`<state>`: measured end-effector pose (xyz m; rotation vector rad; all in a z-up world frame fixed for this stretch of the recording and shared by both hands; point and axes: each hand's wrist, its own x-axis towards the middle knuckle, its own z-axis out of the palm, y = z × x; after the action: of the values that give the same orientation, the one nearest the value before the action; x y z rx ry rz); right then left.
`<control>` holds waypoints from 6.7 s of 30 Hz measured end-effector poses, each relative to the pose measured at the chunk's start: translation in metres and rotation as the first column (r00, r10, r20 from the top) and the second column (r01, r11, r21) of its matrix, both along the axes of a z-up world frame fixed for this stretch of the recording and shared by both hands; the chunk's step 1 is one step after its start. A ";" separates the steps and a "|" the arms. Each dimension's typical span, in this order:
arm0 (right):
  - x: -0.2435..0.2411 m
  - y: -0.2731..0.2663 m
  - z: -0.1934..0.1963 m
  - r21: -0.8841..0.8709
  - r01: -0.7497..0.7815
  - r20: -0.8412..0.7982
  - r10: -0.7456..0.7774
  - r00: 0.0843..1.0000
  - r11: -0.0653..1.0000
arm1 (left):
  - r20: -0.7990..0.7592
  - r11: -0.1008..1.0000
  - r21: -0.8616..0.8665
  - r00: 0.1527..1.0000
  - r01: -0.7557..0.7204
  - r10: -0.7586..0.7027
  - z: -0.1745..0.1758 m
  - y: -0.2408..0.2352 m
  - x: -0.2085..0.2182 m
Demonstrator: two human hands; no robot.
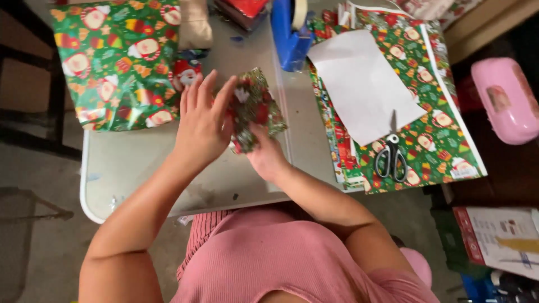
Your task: Wrapping small books or rectangular items in decorative Christmas wrapping paper using tape and scissors.
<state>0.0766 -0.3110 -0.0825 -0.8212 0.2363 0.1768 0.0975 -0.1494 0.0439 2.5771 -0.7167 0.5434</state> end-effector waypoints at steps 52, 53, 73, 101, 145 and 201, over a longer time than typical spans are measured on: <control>-0.043 -0.345 -0.013 -0.806 0.501 0.589 -0.330 0.738 -0.316 | -0.394 0.964 -0.004 0.886 0.264 -0.245 -0.140 -0.285 0.066; -0.041 -0.351 -0.018 -0.750 0.533 0.651 -0.293 0.701 -0.391 | -0.397 0.965 0.014 0.887 0.263 -0.236 -0.140 -0.288 0.070; -0.027 -0.328 0.002 -0.710 0.586 0.615 0.063 0.786 -0.391 | -0.519 0.870 -0.091 0.722 0.485 -0.457 -0.079 -0.316 0.079; -0.017 -0.270 0.030 -0.757 -0.009 0.020 -0.036 0.999 -0.654 | -0.370 0.873 0.447 0.929 0.194 -0.017 -0.094 -0.258 0.084; -0.041 -0.327 -0.003 -0.751 0.651 0.640 -0.358 0.680 -0.106 | -0.692 0.888 -0.451 0.593 0.089 -0.411 -0.095 -0.353 0.053; -0.011 -0.283 -0.003 -0.651 -0.046 0.109 -0.153 0.982 -0.758 | -0.654 0.576 -0.397 0.220 0.714 -0.724 -0.134 -0.148 -0.009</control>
<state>0.0658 -0.5937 -0.0851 -3.1681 0.6484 -0.4144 0.0887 -0.2970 -0.0898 1.7627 -1.3869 -0.8504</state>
